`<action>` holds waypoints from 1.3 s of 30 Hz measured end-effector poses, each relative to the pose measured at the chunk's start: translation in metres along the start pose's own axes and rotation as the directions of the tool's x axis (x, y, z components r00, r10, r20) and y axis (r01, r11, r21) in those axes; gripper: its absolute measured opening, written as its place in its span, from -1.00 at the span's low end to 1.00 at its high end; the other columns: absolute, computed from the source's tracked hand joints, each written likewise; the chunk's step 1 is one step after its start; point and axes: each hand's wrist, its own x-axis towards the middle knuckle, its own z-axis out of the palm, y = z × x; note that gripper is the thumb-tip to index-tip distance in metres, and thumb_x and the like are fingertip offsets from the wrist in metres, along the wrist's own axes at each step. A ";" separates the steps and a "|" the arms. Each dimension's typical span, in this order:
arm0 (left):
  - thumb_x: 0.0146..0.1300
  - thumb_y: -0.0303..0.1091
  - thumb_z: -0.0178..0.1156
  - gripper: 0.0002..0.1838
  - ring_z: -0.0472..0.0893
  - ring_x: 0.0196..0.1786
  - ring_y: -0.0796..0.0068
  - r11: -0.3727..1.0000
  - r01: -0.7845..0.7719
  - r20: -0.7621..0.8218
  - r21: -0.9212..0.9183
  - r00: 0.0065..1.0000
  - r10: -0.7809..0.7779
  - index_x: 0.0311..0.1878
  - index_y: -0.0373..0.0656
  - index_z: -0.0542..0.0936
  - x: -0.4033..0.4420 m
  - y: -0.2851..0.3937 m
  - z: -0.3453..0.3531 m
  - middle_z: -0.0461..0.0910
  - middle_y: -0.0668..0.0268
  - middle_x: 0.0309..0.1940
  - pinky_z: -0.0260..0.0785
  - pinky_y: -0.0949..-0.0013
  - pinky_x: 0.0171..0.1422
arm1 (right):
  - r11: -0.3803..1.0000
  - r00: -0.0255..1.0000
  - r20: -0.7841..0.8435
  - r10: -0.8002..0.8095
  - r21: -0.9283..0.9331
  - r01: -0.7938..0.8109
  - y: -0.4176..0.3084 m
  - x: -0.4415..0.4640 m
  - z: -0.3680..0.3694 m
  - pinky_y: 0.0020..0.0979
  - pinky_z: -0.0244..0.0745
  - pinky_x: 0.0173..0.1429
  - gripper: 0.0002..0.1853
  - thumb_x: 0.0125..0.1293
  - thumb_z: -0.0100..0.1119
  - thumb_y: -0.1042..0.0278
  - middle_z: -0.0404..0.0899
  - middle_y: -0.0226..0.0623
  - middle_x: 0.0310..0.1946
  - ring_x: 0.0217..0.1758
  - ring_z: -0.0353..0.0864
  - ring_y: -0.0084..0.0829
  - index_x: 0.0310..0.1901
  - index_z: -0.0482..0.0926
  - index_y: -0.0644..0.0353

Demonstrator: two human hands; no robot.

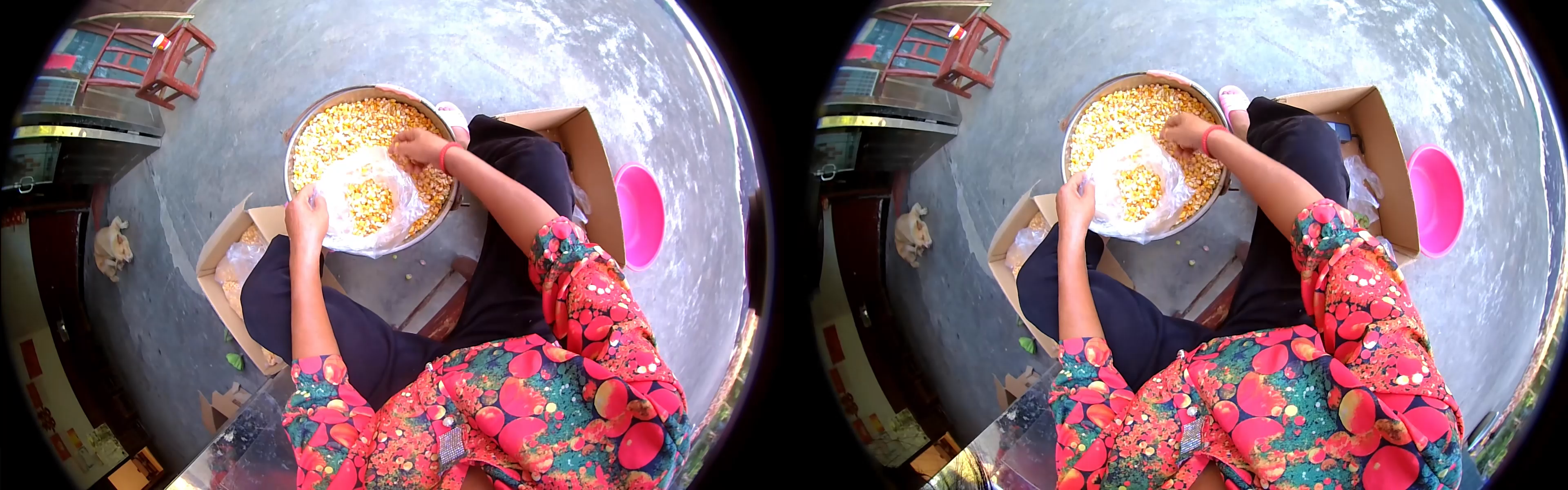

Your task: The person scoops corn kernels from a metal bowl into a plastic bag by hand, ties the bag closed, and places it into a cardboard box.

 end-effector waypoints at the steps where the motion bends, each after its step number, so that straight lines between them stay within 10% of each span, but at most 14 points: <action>1: 0.05 -0.37 0.06 -0.69 0.58 -0.17 -0.01 1.000 -0.003 0.001 -0.004 1.000 0.003 -0.13 -0.26 0.58 0.000 0.001 -0.001 0.58 -0.07 -0.30 0.40 0.13 -0.06 | 0.955 0.999 -0.032 -0.033 0.292 0.041 -0.005 -0.003 -0.004 -0.44 0.59 -0.29 -0.74 0.26 -0.01 0.26 0.57 -0.18 -0.30 -0.29 0.62 -0.39 -0.16 0.53 0.26; 5: 0.06 -0.38 0.05 -0.70 0.58 -0.19 -0.01 0.999 -0.039 -0.033 0.011 0.999 0.040 -0.15 -0.26 0.58 0.001 -0.004 0.002 0.58 -0.06 -0.32 0.39 0.13 -0.06 | 0.701 0.975 -0.134 -0.178 0.678 0.221 -0.032 -0.007 -0.011 -0.57 0.60 -0.24 -0.76 0.31 -0.03 0.28 0.50 -0.30 -0.21 -0.33 0.59 -0.49 -0.16 0.49 0.29; 11: 0.07 -0.36 0.07 -0.72 0.58 -0.20 -0.02 1.000 -0.009 -0.008 -0.023 1.000 0.009 -0.15 -0.23 0.58 -0.002 0.005 -0.002 0.59 -0.05 -0.34 0.39 0.13 -0.06 | 0.676 0.854 0.018 -0.521 0.619 0.399 -0.070 -0.036 0.015 -0.51 0.52 -0.11 -0.81 0.37 -0.09 0.27 0.50 -0.44 -0.27 -0.26 0.54 -0.60 -0.18 0.48 0.17; 16: 0.08 -0.33 0.09 -0.71 0.58 -0.20 -0.01 1.000 -0.014 -0.037 0.012 0.999 0.014 -0.14 -0.21 0.58 -0.002 0.001 0.001 0.59 -0.04 -0.33 0.38 0.14 -0.05 | 0.702 0.678 0.252 -0.690 0.005 0.713 -0.059 -0.041 0.041 -0.49 0.44 -0.06 -0.84 0.27 0.06 0.39 0.61 -0.35 -0.32 -0.19 0.55 -0.58 -0.21 0.57 0.25; 21: 0.08 -0.33 0.09 -0.71 0.58 -0.19 0.01 1.000 -0.009 -0.028 0.004 1.000 0.009 -0.14 -0.22 0.58 0.000 -0.003 0.002 0.59 -0.04 -0.32 0.39 0.15 -0.04 | 0.712 0.715 -0.059 -0.696 0.068 0.699 -0.054 -0.035 0.018 -0.45 0.47 -0.09 -0.85 0.18 0.09 0.39 0.63 -0.27 -0.40 -0.28 0.60 -0.47 -0.28 0.60 0.21; 25: 0.07 -0.35 0.07 -0.72 0.58 -0.19 0.00 1.000 0.001 -0.014 -0.012 1.000 -0.001 -0.15 -0.23 0.59 0.000 0.002 -0.001 0.59 -0.04 -0.31 0.39 0.15 -0.05 | 0.794 0.764 -0.305 -0.568 -0.447 0.412 -0.022 -0.010 -0.009 -0.25 0.46 -0.12 -0.82 0.16 0.02 0.30 0.60 -0.11 -0.40 -0.26 0.60 -0.18 -0.34 0.60 0.15; 29: 0.07 -0.36 0.07 -0.72 0.58 -0.19 -0.01 1.000 0.000 -0.014 -0.027 1.000 -0.001 -0.15 -0.24 0.58 -0.001 0.006 -0.003 0.59 -0.04 -0.31 0.39 0.14 -0.06 | 0.688 0.909 -0.166 -0.382 -0.708 0.160 0.016 -0.004 0.010 -0.19 0.44 -0.02 -0.74 0.17 -0.03 0.27 0.58 -0.06 -0.26 -0.12 0.57 -0.14 -0.14 0.53 0.13; 33: 0.06 -0.37 0.06 -0.71 0.58 -0.18 -0.01 1.000 -0.012 -0.007 -0.014 1.000 0.012 -0.15 -0.25 0.58 0.000 0.001 0.000 0.59 -0.05 -0.31 0.40 0.13 -0.07 | 0.617 0.938 0.075 -0.338 -0.735 0.281 0.006 -0.012 0.021 -0.22 0.43 0.02 -0.66 0.06 0.09 0.36 0.57 -0.05 -0.23 -0.08 0.56 -0.13 -0.06 0.50 0.12; 37: 0.05 -0.38 0.06 -0.71 0.58 -0.18 -0.01 1.000 -0.006 -0.010 -0.012 1.000 0.006 -0.15 -0.26 0.58 0.000 0.004 -0.001 0.58 -0.07 -0.31 0.40 0.13 -0.08 | 0.664 0.911 0.068 -0.407 -0.663 0.346 0.027 0.011 0.028 -0.23 0.50 -0.12 -0.73 0.05 0.08 0.42 0.59 -0.07 -0.28 -0.14 0.59 -0.18 -0.15 0.55 0.11; 39: 0.05 -0.38 0.06 -0.71 0.58 -0.18 -0.02 1.000 -0.022 -0.024 -0.007 0.999 0.021 -0.15 -0.26 0.58 -0.001 0.003 0.000 0.58 -0.07 -0.31 0.40 0.13 -0.08 | 0.917 0.974 0.048 -0.223 -0.328 0.226 0.042 0.038 0.024 -0.30 0.54 -0.35 -0.76 0.09 0.03 0.44 0.59 -0.11 -0.34 -0.24 0.63 -0.32 -0.18 0.57 0.10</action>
